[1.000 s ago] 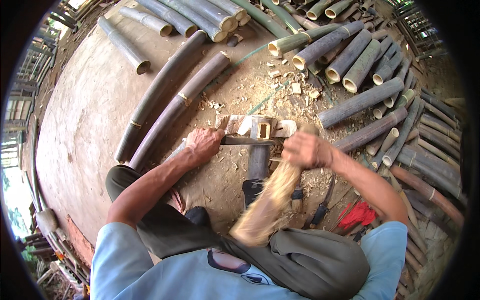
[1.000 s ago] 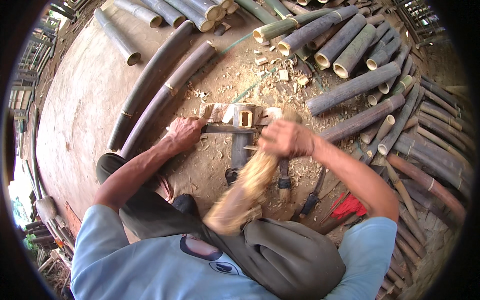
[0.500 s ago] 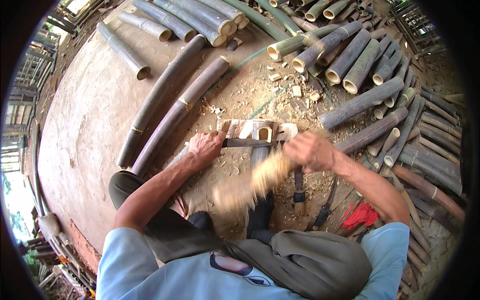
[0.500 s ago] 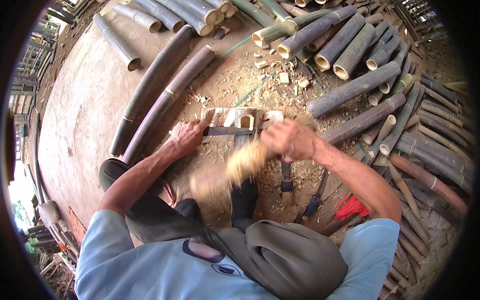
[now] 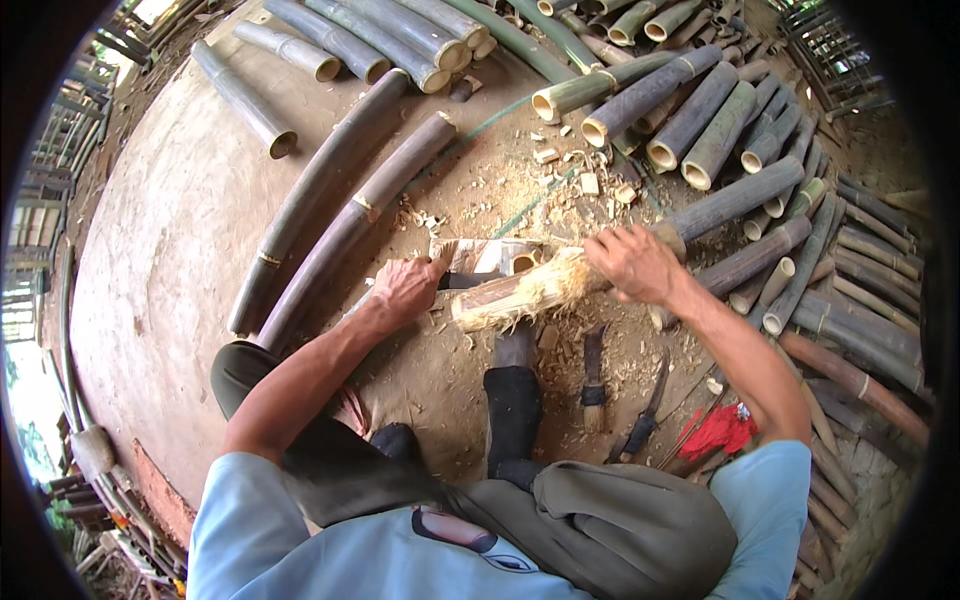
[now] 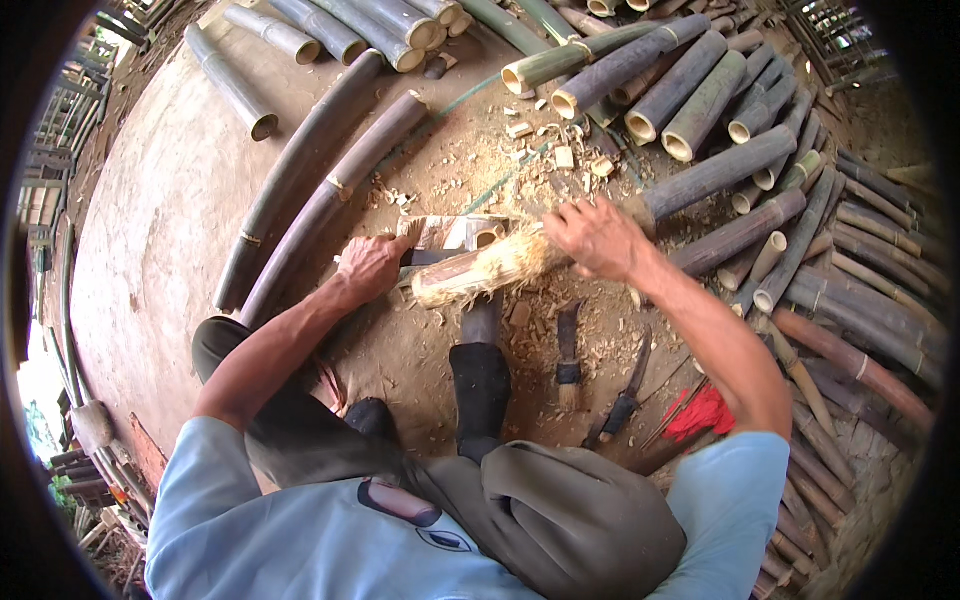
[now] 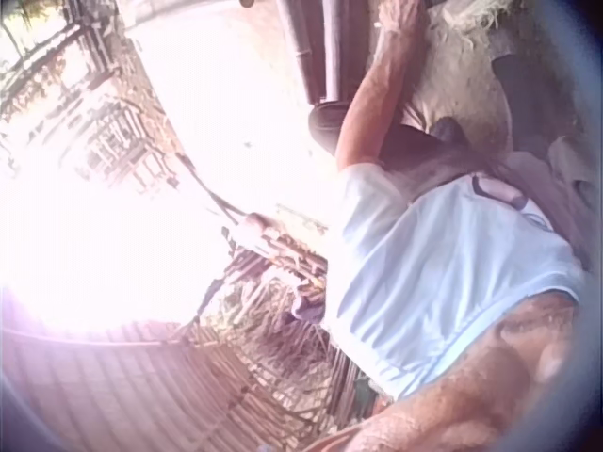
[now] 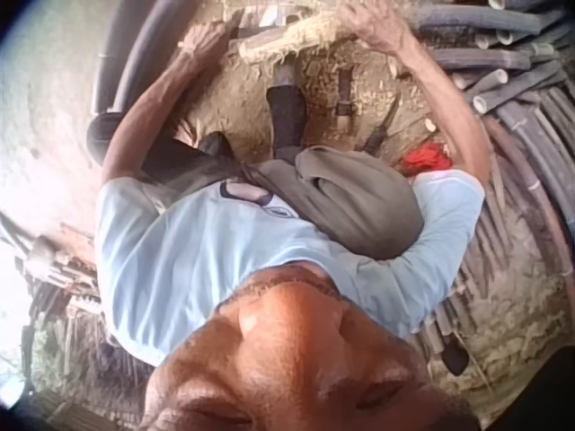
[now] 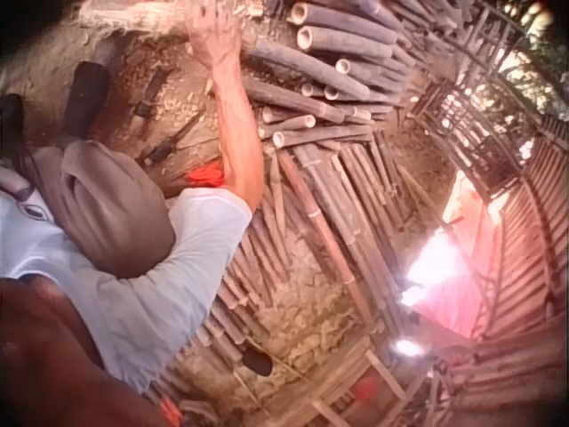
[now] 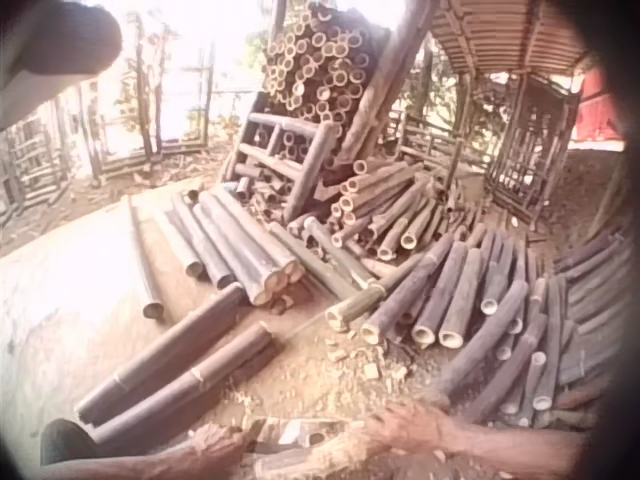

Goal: The person carves and fits bamboo pieces by hand on the ground, using a knife and a wooden mallet to create joints in the bamboo poles.

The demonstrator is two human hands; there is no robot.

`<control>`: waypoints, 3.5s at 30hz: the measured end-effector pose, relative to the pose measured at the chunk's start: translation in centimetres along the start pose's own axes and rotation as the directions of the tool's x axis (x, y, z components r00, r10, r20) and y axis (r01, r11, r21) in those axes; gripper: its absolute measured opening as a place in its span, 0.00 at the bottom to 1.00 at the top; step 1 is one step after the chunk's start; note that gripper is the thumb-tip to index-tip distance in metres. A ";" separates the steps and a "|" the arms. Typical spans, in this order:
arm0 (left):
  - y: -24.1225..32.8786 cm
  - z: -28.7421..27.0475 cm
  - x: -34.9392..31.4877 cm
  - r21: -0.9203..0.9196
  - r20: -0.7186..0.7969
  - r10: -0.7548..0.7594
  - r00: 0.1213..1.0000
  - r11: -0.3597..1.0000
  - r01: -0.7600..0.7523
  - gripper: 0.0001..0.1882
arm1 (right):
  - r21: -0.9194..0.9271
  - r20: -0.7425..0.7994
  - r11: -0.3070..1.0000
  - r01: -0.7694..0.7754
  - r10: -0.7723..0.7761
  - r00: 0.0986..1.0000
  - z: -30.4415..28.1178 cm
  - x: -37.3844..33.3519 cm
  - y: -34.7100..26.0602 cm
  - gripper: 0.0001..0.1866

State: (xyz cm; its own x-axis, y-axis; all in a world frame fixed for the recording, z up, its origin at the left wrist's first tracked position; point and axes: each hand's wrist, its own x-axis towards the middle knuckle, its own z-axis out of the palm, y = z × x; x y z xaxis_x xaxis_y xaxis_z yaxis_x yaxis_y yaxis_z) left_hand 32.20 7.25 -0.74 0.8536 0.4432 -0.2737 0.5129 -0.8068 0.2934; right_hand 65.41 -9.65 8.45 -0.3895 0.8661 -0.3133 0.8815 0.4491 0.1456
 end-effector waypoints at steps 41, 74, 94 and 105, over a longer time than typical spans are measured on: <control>-1.5 -4.3 3.5 -0.148 0.184 0.051 0.982 0.989 -0.023 0.34 | 0.911 0.065 0.272 -0.310 0.647 0.759 -6.1 -0.7 -9.5 0.41; -5.9 0.8 3.5 -0.148 -0.357 -0.257 0.898 0.965 0.218 0.21 | 0.684 0.394 -0.192 -0.704 0.909 0.134 12.5 -14.0 -21.8 0.38; -0.1 5.7 2.8 -0.187 -0.229 0.058 0.972 0.977 -0.102 0.45 | 0.245 0.961 -0.882 -0.403 0.166 0.222 12.2 -10.7 -45.2 0.17; 0.2 6.4 3.2 -0.170 -0.310 0.098 0.946 0.973 -0.156 0.37 | 0.271 0.941 -0.951 -0.150 0.229 0.248 13.6 0.0 -40.1 0.18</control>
State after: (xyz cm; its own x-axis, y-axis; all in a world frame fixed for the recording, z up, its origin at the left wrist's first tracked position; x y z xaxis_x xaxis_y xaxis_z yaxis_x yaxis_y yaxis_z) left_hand 34.48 5.97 -7.43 0.8854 0.4616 0.0540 0.3812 -0.7877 0.4839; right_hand 33.72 -30.69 -10.17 0.3565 0.1116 -0.9276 -0.7074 -0.6164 -0.3460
